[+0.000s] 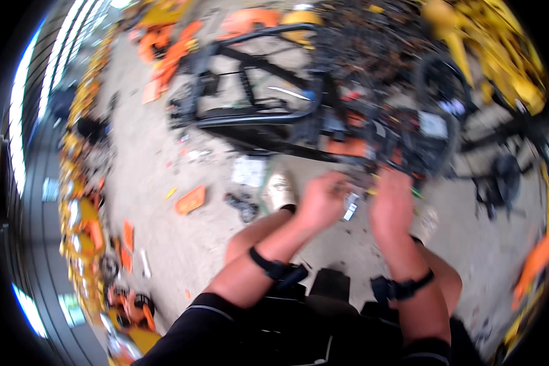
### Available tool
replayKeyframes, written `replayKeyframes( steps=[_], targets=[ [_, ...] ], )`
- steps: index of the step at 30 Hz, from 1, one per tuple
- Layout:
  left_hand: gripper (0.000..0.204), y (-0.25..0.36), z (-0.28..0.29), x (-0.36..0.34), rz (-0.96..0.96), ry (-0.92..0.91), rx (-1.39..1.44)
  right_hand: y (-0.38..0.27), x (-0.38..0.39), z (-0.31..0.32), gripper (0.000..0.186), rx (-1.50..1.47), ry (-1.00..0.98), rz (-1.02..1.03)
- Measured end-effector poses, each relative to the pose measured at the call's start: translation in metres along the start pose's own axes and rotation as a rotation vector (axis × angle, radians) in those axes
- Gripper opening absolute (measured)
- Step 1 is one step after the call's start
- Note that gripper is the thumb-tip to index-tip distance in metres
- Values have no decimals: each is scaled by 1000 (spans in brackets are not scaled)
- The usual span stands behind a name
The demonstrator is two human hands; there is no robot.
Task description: The person uses pliers to cut or strip wires on a motorcycle frame while sitting on the floor.
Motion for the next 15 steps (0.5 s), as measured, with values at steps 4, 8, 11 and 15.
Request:
replayKeyframes(
  steps=[4,8,11,15],
  targets=[
    [12,2,4,-1,97,-51,154,-5,1,1,31,-53,-16,3],
    [14,2,1,1,84,-66,203,0,4,0,38,-86,-40,18],
    [15,3,4,0,106,-99,210,3,1,1,38,-97,-95,-15],
    [15,5,6,0,99,-115,228,6,1,-2,37,-123,-90,-52]
  ],
)
Point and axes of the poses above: each hand's wrist, its own x-axis away from the middle knuckle, its own z-axis out of the back of the hand, y = z × x, the point moved 1 cm from there along -x, towards the middle knuckle, and after that the axes turned 14 degrees about -y, right-handed, at the moved point
